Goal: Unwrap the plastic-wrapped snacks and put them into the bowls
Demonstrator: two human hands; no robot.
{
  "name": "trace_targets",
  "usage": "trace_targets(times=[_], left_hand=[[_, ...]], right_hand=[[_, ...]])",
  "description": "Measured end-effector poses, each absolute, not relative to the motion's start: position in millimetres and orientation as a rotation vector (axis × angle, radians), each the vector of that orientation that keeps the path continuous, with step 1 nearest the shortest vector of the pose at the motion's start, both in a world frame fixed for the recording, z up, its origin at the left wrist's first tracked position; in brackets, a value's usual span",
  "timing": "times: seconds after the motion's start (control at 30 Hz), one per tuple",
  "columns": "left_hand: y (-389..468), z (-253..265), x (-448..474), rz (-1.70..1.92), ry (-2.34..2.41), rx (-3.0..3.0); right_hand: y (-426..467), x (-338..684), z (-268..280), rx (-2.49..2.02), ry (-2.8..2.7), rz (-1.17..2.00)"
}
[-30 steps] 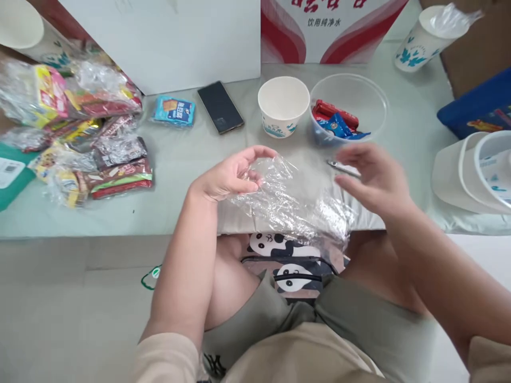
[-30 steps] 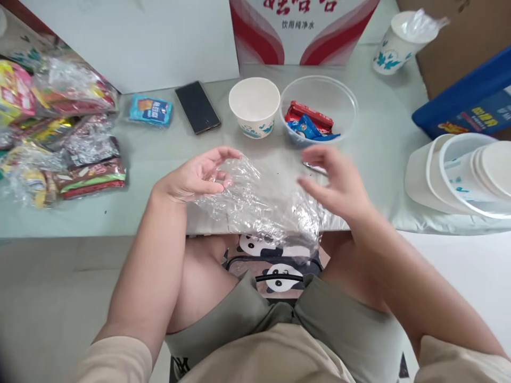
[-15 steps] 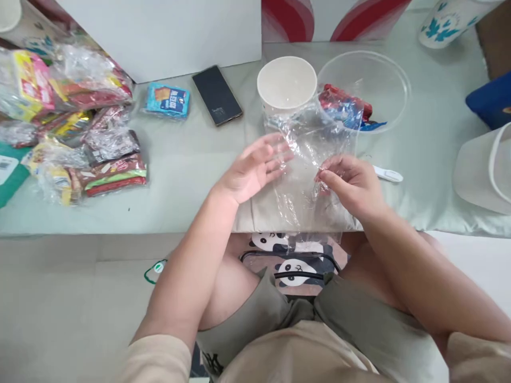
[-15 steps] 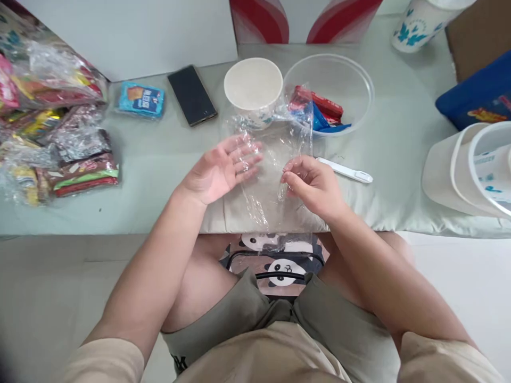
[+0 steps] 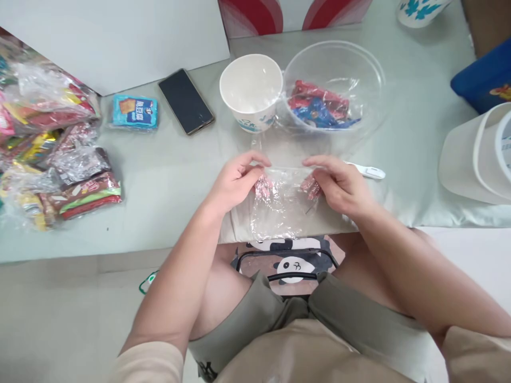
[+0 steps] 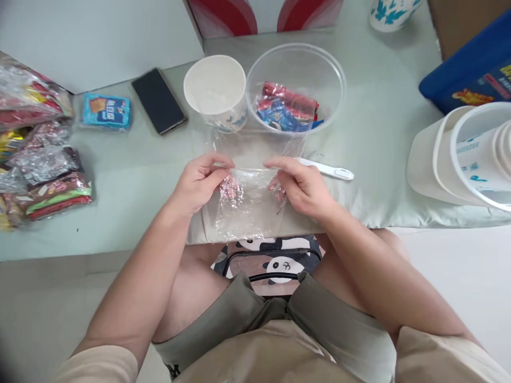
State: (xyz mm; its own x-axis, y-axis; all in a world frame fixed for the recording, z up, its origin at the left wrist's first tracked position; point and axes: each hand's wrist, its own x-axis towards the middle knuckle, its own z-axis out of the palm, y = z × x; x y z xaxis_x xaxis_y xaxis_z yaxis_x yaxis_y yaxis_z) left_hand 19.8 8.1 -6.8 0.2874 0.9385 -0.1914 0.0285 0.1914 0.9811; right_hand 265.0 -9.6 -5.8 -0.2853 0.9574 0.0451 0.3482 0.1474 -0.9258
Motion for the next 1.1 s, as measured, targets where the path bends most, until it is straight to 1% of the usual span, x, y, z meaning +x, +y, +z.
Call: trace_targets(times=[0.1,0.27,0.47,0.6,0.73,0.8,0.9,1.0,1.1], left_hand=[[9,-9,17,0.901,1.047,1.133],[7,-9,9,0.871,0.983,1.062],[4,-8,2,0.910,1.054,1.213],[2,-5,5,0.916,1.155,1.408],[1,-2,8,1.009,1.184,1.505],[2,-3,7,1.034,1.157,1.473],[2,-8,5,1.074,1.075,1.411],[3,-9,2,1.153,1.061,1.299],[3,-2,1,1.010,1.002,1.088]], right_hand=[[-7,265,-13,-1.180,-1.706,1.183],[-5,263,-19,-1.089,-1.818,0.976],[-5,257,-19,-1.269,-1.652,0.880],[-1,254,-17,-1.354,-1.501,0.966],[2,251,-16,-1.309,-1.160,1.287],[0,250,-16,-1.246,-1.066,1.388],[-7,246,-16,-1.203,-1.126,1.425],[-13,241,-14,-1.183,-1.182,1.526],[-15,238,-13,-1.172,-1.173,1.539]])
